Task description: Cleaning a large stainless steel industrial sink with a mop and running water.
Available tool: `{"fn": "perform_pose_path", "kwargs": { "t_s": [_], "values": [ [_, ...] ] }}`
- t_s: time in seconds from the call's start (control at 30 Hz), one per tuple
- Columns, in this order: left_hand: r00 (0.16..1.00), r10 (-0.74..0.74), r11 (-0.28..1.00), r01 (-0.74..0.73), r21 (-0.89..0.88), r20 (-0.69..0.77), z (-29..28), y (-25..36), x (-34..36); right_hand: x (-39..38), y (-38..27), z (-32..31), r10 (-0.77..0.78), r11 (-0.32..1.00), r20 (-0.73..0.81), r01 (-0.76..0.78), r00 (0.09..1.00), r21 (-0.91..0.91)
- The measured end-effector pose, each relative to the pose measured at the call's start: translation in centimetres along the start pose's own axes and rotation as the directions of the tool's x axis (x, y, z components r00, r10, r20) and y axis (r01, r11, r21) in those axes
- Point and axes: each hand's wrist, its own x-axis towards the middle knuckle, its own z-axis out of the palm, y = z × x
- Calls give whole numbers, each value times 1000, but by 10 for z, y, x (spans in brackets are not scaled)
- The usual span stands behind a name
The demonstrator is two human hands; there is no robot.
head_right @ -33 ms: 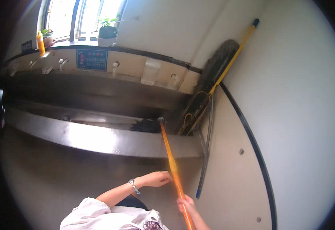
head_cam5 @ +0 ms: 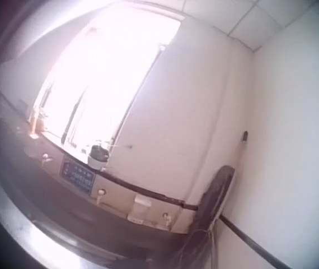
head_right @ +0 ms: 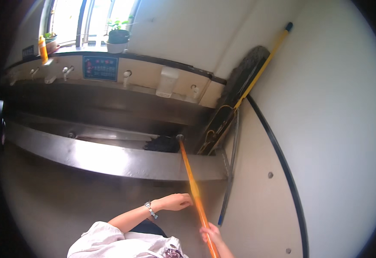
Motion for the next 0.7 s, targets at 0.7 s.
{"fn": "perform_pose_path", "kwargs": {
  "t_s": [0.7],
  "values": [
    [911,283,283,220,933,-300,-399,-257,408,133,-239,-163,-86,384,-279,-226,957,-895]
  ]
}}
